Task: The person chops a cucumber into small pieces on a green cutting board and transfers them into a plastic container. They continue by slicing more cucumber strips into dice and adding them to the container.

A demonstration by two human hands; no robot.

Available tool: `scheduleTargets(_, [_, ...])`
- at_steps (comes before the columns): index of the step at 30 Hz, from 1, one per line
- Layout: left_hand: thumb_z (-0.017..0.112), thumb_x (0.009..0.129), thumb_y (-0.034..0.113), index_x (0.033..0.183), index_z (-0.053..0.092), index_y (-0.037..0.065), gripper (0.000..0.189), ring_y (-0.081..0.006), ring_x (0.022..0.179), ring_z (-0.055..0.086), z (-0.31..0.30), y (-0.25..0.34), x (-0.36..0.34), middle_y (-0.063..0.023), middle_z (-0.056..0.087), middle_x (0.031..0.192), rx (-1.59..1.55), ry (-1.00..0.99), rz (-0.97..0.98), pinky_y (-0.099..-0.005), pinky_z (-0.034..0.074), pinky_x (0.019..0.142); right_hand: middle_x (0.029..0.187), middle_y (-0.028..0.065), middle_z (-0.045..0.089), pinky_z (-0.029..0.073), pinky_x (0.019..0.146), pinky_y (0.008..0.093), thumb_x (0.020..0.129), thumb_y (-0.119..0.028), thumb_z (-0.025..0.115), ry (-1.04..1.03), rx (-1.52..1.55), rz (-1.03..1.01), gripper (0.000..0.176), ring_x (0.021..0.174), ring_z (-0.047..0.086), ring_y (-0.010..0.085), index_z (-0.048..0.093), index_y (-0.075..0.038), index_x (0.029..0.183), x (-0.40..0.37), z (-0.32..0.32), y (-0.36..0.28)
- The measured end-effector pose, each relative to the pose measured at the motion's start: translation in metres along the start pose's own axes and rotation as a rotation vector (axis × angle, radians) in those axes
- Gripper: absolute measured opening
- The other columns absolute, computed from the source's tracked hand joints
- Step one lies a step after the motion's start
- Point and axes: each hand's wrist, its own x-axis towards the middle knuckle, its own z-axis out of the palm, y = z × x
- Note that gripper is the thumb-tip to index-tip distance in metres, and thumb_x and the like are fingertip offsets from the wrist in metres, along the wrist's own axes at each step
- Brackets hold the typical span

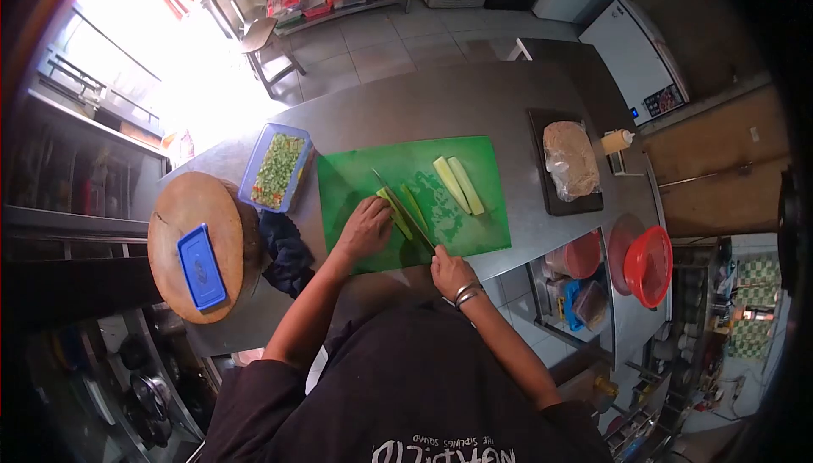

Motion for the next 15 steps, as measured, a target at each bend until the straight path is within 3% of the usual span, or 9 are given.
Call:
scheduleTargets(9, [0.069,0.079,0.01,0.113,0.063,0.003,0.035,-0.0363,0.124,0.053,-0.004,-0.006,0.009,-0.0153,0.06,0.121,-0.014,-0.054,0.007,-0.0451,0.044,0.108,0.084,0.0327,0.066,0.049,0.074,0.064,0.101,-0.022,0.046,-0.097,-0.026,0.088,0.02,0.082,0.063,0.0545,0.045,-0.005,0.111,-0.019,-0.023,-0.022])
scheduleTargets(15, [0.07,0.081,0.013,0.104,0.062,0.003,0.026,-0.0357,0.121,0.054,-0.001,-0.009,0.009,-0.0141,0.061,0.117,-0.056,-0.018,0.003,-0.0449,0.044,0.107,0.086,0.0345,0.066,0.049,0.077,0.064,0.101,-0.022,0.046,-0.18,-0.052,0.14,0.022,0.085,0.063,0.0554,0.045,-0.003,0.112,-0.026,-0.042,-0.039])
